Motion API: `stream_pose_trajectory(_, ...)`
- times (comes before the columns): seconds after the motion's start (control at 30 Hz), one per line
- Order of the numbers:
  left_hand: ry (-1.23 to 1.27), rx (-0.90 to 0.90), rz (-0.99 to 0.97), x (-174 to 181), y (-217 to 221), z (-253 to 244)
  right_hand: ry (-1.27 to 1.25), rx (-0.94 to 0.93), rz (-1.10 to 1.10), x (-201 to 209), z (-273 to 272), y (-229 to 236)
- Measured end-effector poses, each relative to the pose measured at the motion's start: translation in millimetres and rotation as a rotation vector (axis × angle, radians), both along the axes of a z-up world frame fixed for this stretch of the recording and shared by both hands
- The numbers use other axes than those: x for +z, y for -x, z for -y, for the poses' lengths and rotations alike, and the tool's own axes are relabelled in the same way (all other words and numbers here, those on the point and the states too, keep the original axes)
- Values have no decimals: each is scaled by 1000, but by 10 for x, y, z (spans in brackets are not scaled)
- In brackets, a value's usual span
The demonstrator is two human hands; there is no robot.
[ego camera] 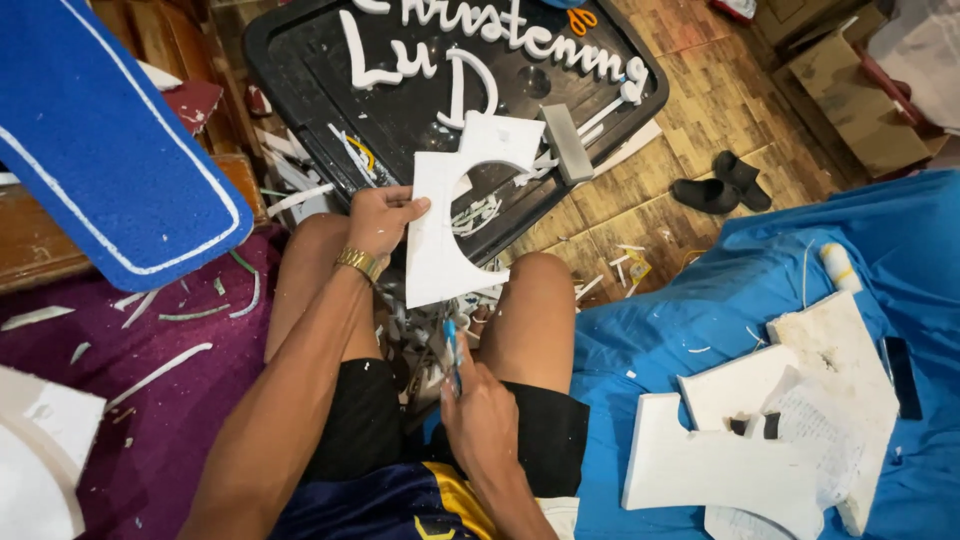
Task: A person uses a utility knife to cut out and trim letters from white foam sheets on a workshop floor.
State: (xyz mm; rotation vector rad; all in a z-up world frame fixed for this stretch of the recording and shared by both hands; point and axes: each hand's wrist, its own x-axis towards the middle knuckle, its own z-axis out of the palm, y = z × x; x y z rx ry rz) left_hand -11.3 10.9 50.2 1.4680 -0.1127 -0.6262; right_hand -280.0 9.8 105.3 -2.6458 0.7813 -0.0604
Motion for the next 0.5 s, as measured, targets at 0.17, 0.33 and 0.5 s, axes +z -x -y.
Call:
stream_pose_trajectory(0.17, 140, 41, -40, -60, -181, 3, -237, -180, -60, 223, 7, 212)
stream_pose_trajectory(0.33, -20, -1, 9, 59, -54, -30, -138, -294, 250, 477, 423, -67)
stream_pose_trajectory(0.5, 131, 0, -33, -135, -32, 2, -476, -371, 676, -43, 994, -723)
